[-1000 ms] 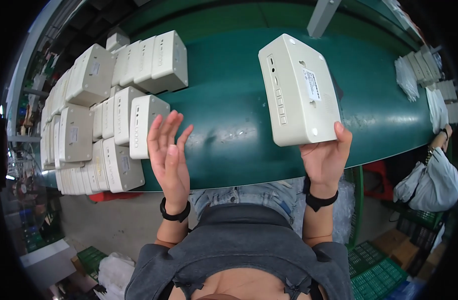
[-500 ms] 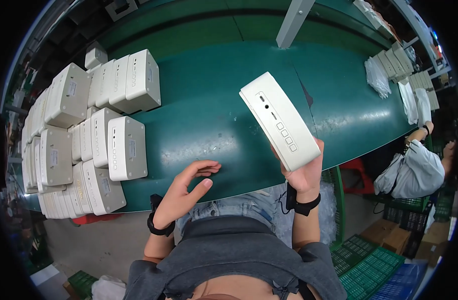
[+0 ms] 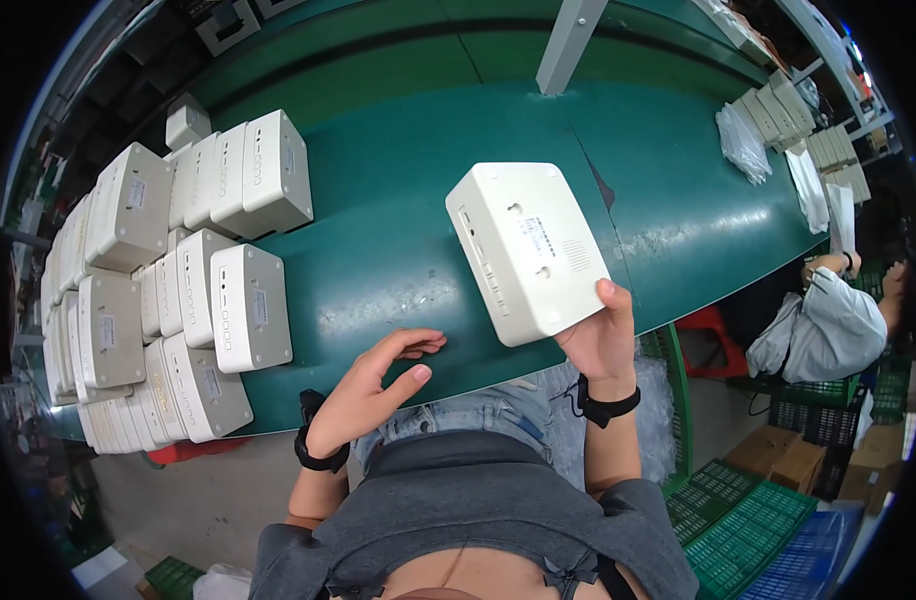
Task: The person picks up a speaker, turns it over to inspect it, and peels a protective film from the front panel before placing it on a shelf. This process is repeated with several other speakers from the assembly line.
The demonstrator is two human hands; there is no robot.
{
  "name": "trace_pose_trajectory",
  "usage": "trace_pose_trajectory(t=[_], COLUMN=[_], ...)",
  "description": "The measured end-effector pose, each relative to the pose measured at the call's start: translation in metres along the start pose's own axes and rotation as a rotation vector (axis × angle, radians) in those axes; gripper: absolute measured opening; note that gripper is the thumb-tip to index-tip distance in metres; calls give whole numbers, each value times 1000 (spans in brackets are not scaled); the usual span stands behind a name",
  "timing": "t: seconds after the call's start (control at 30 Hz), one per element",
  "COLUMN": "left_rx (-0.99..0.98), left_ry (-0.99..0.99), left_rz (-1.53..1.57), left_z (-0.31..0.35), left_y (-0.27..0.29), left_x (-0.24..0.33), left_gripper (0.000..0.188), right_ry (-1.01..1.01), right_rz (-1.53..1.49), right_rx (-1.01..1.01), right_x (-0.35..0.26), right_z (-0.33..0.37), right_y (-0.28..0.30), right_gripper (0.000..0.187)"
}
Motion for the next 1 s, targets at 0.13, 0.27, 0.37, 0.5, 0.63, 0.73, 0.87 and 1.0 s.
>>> trace_pose_trajectory(t=[0.13, 0.27, 0.37, 0.5, 0.63, 0.73, 0.87, 1.0], left_rx=[12, 10, -17, -15, 42, 83, 97, 210], left_ry=[15, 13, -3, -27, -52, -36, -66, -187], left_rz=[39, 24, -38, -146, -157, -128, -178, -91], left_z=[-2, -2, -3, 8, 13, 16, 23, 33], left_y=[0, 0, -1, 8, 19, 26, 29, 51], left_x=[0, -2, -2, -3, -7, -8, 0, 27], left_gripper=[36, 37, 38, 39, 40, 40, 42, 36], right_ry=[77, 62, 123, 102, 345, 962, 1152, 1063], right_rz=[244, 363, 518, 682, 1169, 1899, 1832, 1716], right_rx=[46, 67, 81, 217, 424, 500, 683, 843], right_x=[2, 5, 1, -33, -137, -232, -341, -398], right_z=[2, 0, -4, 1, 12, 16, -15, -65], right_y=[1, 8, 5, 26, 76, 86, 152, 220], right_gripper=[72, 74, 72, 69, 63, 64, 67, 73])
Point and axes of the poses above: each hand's wrist, its own z-axis away from the middle knuckle, its own y-axis out of the back of the hand, x = y × z, the point moved 9 cm from there along -z, towards the middle knuckle, and after that the axes turned 10 degrees about x, right-handed, at the moved point
